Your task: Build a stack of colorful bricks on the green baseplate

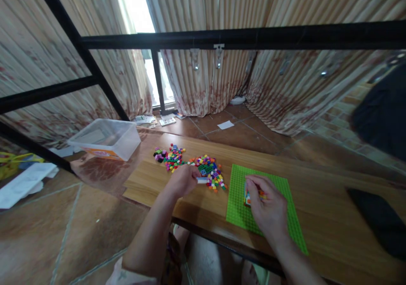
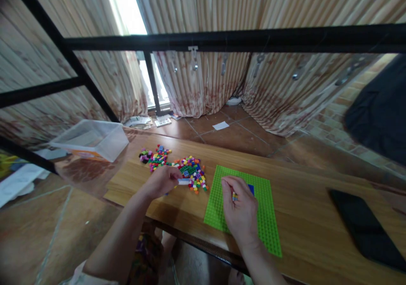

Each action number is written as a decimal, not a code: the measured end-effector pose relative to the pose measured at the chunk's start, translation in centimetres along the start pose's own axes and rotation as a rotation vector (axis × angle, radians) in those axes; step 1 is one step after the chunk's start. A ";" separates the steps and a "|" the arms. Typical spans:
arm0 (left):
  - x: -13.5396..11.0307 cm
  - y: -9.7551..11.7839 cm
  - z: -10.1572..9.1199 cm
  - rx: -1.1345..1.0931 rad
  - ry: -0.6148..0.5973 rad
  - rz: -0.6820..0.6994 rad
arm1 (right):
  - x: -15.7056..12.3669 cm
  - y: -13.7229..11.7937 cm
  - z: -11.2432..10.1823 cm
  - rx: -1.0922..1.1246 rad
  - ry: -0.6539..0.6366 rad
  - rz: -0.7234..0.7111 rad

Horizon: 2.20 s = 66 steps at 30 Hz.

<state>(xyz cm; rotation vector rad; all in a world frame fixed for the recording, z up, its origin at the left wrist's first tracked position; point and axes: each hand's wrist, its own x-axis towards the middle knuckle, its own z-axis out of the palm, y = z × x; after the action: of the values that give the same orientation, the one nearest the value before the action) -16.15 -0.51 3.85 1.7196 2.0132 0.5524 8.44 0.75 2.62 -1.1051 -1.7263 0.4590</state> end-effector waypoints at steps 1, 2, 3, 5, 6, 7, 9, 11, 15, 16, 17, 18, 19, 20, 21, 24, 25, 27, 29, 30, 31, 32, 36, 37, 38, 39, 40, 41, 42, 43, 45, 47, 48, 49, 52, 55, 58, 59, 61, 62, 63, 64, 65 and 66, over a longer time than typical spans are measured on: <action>-0.3 -0.2 -0.1 0.037 -0.003 -0.009 | 0.0 -0.1 0.2 0.005 -0.005 -0.017; -0.5 -0.3 -0.2 0.068 -0.005 -0.014 | 0.0 -0.2 0.4 0.010 -0.008 -0.032; -0.7 -0.3 -0.3 0.087 -0.004 -0.016 | 0.0 -0.2 0.6 0.014 -0.008 -0.044; -0.9 -0.4 -0.6 0.100 0.004 -0.026 | 0.1 -0.4 0.9 0.015 -0.002 -0.064; -1.0 -0.3 -0.8 0.102 0.013 -0.038 | 0.1 -0.4 1.0 0.015 -0.002 -0.073; -0.9 -0.3 -0.9 0.106 0.023 -0.050 | 0.2 -0.5 1.1 0.014 0.000 -0.080; -0.7 -0.2 -1.0 0.117 0.054 -0.070 | 0.2 -0.7 1.3 0.008 -0.004 -0.087; -0.4 0.1 -0.8 0.118 0.091 -0.078 | 0.1 -0.8 1.5 -0.001 -0.024 -0.092; 0.2 1.4 0.6 0.119 0.164 -0.018 | 0.1 -1.2 1.9 -0.005 -0.054 -0.118; 0.4 1.8 1.1 0.142 0.174 -0.002 | 0.0 -1.3 2.0 -0.005 -0.058 -0.125; 0.5 2.1 1.5 0.171 0.180 0.012 | 0.0 -1.3 2.1 -0.006 -0.062 -0.132; 0.7 2.4 1.9 0.200 0.178 0.024 | 0.0 -1.3 2.2 -0.008 -0.068 -0.139; 0.8 2.6 2.3 0.225 0.176 0.036 | 0.0 -1.4 2.3 -0.012 -0.076 -0.146; 0.9 2.8 2.7 0.241 0.175 0.051 | 0.0 -1.4 2.3 -0.017 -0.083 -0.155; 1.0 2.9 3.0 0.251 0.173 0.065 | 0.0 -1.4 2.3 -0.021 -0.086 -0.163; 1.2 2.9 3.6 0.260 0.173 0.085 | 0.3 -1.3 1.9 -0.042 -0.083 -0.182; 1.3 2.8 3.7 0.262 0.173 0.087 | 0.5 -1.2 1.6 -0.052 -0.077 -0.184; 1.3 2.8 3.6 0.256 0.191 0.093 | 1.0 -0.8 0.7 -0.071 -0.045 -0.169; 1.3 2.8 3.4 0.218 0.238 0.118 | 1.6 -0.2 -0.5 -0.082 0.033 -0.117; 1.3 2.9 3.2 0.178 0.260 0.136 | 2.0 0.1 -1.2 -0.079 0.089 -0.077; 1.2 3.0 3.1 0.120 0.273 0.161 | 2.2 0.5 -1.9 -0.073 0.155 -0.030; 1.1 3.2 2.9 0.044 0.269 0.189 | 2.5 1.0 -2.5 -0.056 0.216 0.023; 0.8 4.8 3.0 -0.354 0.101 0.282 | 3.0 2.1 -4.1 0.031 0.332 0.212; 0.7 5.3 3.2 -0.451 0.032 0.287 | 3.0 2.2 -4.2 0.054 0.328 0.238; 0.7 5.8 3.5 -0.537 -0.038 0.279 | 3.0 2.2 -4.3 0.080 0.310 0.251; 0.6 6.4 3.9 -0.616 -0.107 0.259 | 2.9 2.2 -4.4 0.106 0.276 0.251; 0.4 6.9 4.4 -0.683 -0.170 0.229 | 2.8 2.0 -4.4 0.129 0.221 0.241; 0.3 7.3 4.8 -0.739 -0.224 0.194 | 2.7 1.9 -4.4 0.145 0.147 0.225; 0.2 7.8 5.2 -0.783 -0.266 0.163 | 2.5 1.7 -4.5 0.151 0.058 0.203; 0.1 8.2 5.6 -0.814 -0.297 0.139 | 2.4 1.5 -4.5 0.144 -0.035 0.177; 0.0 8.8 6.2 -0.846 -0.322 0.114 | 2.1 1.3 -4.6 0.097 -0.199 0.124; 0.0 9.2 6.7 -0.846 -0.315 0.104 | 1.9 1.4 -4.7 0.029 -0.299 0.085; 0.1 9.3 6.9 -0.837 -0.313 0.103 | 1.8 1.6 -4.7 -0.005 -0.331 0.076; 0.2 9.3 7.1 -0.826 -0.313 0.105 | 1.7 1.7 -4.8 -0.033 -0.353 0.072; 0.4 9.3 7.6 -0.791 -0.326 0.123 | 1.5 2.3 -4.9 -0.078 -0.383 0.075; 0.6 9.2 8.0 -0.765 -0.339 0.141 | 1.3 2.5 -5.1 -0.102 -0.395 0.058; 0.7 9.2 8.3 -0.753 -0.347 0.146 | 1.2 2.6 -5.2 -0.147 -0.391 0.005; 0.7 9.2 8.4 -0.746 -0.348 0.142 | 1.2 2.7 -5.2 -0.165 -0.388 -0.017; 0.8 9.1 8.5 -0.724 -0.332 0.124 | 1.2 3.0 -5.1 -0.203 -0.378 -0.049; 0.9 9.1 8.4 -0.709 -0.318 0.117 | 1.2 3.1 -5.1 -0.222 -0.369 -0.056; 0.9 9.1 8.4 -0.696 -0.299 0.108 | 1.2 3.2 -5.1 -0.240 -0.359 -0.059; 1.0 9.0 8.3 -0.684 -0.278 0.098 | 1.2 3.3 -5.1 -0.257 -0.348 -0.060; 1.0 9.0 8.1 -0.671 -0.260 0.090 | 1.2 3.4 -5.1 -0.273 -0.336 -0.059; 0.9 9.0 8.0 -0.659 -0.248 0.086 | 1.2 3.4 -5.0 -0.287 -0.324 -0.059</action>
<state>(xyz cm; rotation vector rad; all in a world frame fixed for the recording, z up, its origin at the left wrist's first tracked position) -4.43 1.95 2.21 1.3813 1.3756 0.8654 14.35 2.60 2.95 -1.2270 -2.1550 0.3759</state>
